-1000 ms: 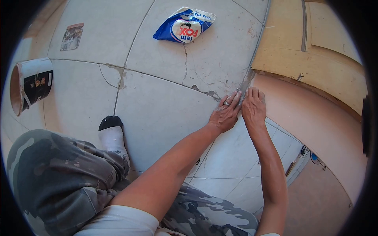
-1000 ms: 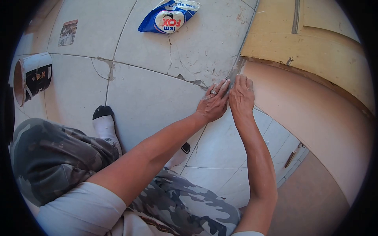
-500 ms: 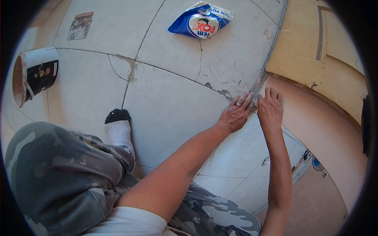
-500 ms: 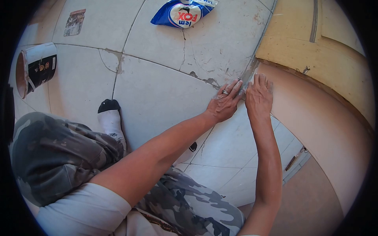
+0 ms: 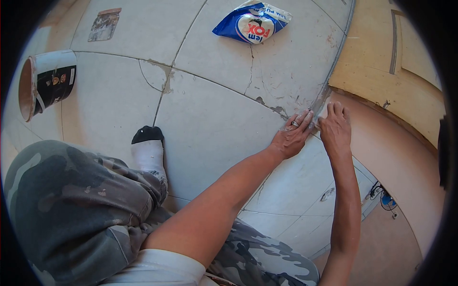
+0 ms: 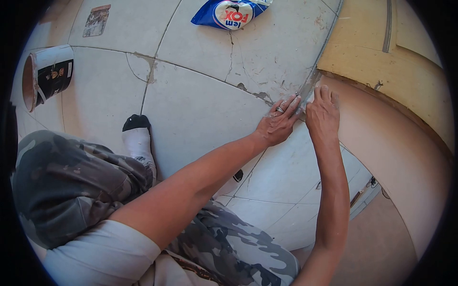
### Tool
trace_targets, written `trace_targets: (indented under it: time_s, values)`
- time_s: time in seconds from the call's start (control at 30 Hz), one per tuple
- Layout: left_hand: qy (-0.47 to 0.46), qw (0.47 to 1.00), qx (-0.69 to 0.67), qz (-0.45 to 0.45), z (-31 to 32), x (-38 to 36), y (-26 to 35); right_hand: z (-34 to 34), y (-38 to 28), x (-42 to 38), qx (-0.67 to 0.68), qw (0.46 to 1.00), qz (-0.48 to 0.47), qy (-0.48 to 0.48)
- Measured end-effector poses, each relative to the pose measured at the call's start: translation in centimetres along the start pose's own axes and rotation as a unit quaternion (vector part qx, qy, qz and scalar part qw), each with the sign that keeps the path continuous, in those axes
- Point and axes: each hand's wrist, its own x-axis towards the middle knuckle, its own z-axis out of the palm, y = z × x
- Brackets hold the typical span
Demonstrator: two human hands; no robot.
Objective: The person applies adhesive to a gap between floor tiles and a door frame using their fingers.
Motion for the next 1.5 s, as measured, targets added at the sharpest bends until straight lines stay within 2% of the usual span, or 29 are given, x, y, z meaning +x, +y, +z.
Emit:
trace_targets:
  time_s: [0.07,0.1,0.17,0.27,0.4,0.47,0.5,0.53,0.57,0.6,0.7,0.77,0.8,0.87,0.93,1.0,1.03,1.1,1.13,1.2,1.23,1.3,1.33,1.4,1.43,1.47,1.5]
  values:
    - [0.007,1.0,-0.001,0.003,0.0,0.0,-0.2,-1.2,-0.1,-0.1,0.044,0.994,-0.03,-0.097]
    - [0.012,1.0,-0.004,0.007,0.0,0.0,-0.1,-1.1,-0.1,-0.1,0.044,0.994,-0.033,-0.097]
    - [0.018,1.0,-0.002,0.005,0.2,-0.1,-0.1,-0.5,0.3,-0.6,0.099,0.995,0.003,-0.006]
    - [0.021,1.0,-0.006,0.009,0.3,0.0,0.1,0.6,0.1,-0.1,0.03,1.0,-0.001,-0.009]
    - [0.035,0.999,-0.003,0.024,-0.2,-0.3,-0.1,-0.2,-0.2,-0.4,0.03,0.999,-0.031,-0.014]
    - [0.049,0.998,-0.033,0.031,-0.7,-0.3,-0.4,-1.0,-0.3,-0.7,0.065,0.991,-0.066,-0.097]
    - [0.062,0.995,-0.063,0.038,-0.9,-0.4,-0.5,-1.2,-0.1,-0.7,0.066,0.991,-0.067,-0.097]
    - [0.06,0.996,-0.064,0.036,-1.1,-0.4,-0.7,-1.4,0.2,-0.9,0.089,0.994,-0.043,-0.055]
    - [0.073,0.989,-0.125,0.013,-1.2,-0.2,-1.0,-1.4,0.4,-1.1,0.111,0.994,-0.018,-0.014]
    - [0.086,0.979,-0.186,-0.009,-1.6,-0.1,-1.1,-1.2,0.4,-1.1,0.113,0.993,-0.019,-0.017]
    - [0.121,0.967,-0.222,-0.009,-2.5,0.5,-1.9,0.3,-0.1,-0.9,0.122,0.993,-0.001,0.005]
    - [0.14,0.962,-0.235,-0.006,-3.2,1.0,-2.7,1.4,-0.9,-1.1,0.024,0.999,-0.031,0.011]
    - [0.151,0.955,-0.254,-0.021,-4.0,1.3,-2.8,0.9,-1.2,-1.3,0.023,0.999,-0.029,0.015]
    - [0.167,0.948,-0.27,-0.033,-6.1,2.5,-3.6,-0.7,-2.1,-1.9,0.015,0.993,-0.086,-0.085]
    - [0.273,0.944,-0.183,-0.034,-8.6,4.3,-4.8,-3.0,-2.1,-3.6,0.019,0.995,-0.081,-0.063]
    - [0.332,0.935,-0.123,-0.034,-11.3,6.1,-6.2,-6.3,-0.4,-5.5,0.228,0.973,0.032,0.021]
    - [0.371,0.927,-0.052,-0.028,-12.5,7.1,-7.4,-7.2,0.3,-6.0,0.226,0.973,0.041,0.022]
    - [0.426,0.901,0.067,-0.039,-15.7,9.0,-9.8,-8.4,1.6,-7.2,0.401,0.909,0.057,0.098]
    - [0.443,0.888,0.112,-0.058,-17.5,9.8,-10.7,-9.1,2.0,-7.9,0.399,0.908,0.07,0.108]
    - [0.424,0.867,0.245,-0.09,-20.8,10.5,-12.3,-10.3,2.3,-9.9,0.481,0.869,0.042,0.105]
    - [0.429,0.867,0.243,-0.079,-21.8,10.8,-13.3,-10.4,1.8,-11.0,0.505,0.856,0.037,0.103]
    - [0.224,0.921,0.26,-0.183,-22.5,10.9,-15.3,-9.8,0.3,-12.9,0.56,0.825,0.039,0.063]
    - [0.227,0.922,0.261,-0.175,-23.0,10.8,-15.7,-9.1,-0.8,-13.4,0.59,0.804,0.037,0.057]
    - [0.14,0.953,0.191,-0.187,-23.6,10.9,-16.3,-7.6,-3.5,-13.6,0.644,0.761,0.049,0.062]
    - [0.147,0.958,0.195,-0.154,-23.5,10.6,-16.6,-6.7,-4.8,-13.4,0.67,0.737,0.052,0.069]
    - [0.15,0.957,0.199,-0.149,-23.7,10.5,-16.1,-5.5,-6.4,-12.7,0.67,0.737,0.053,0.077]
    - [0.124,0.958,0.202,-0.16,-23.7,10.4,-15.5,-4.2,-8.0,-11.9,0.694,0.707,0.064,0.12]
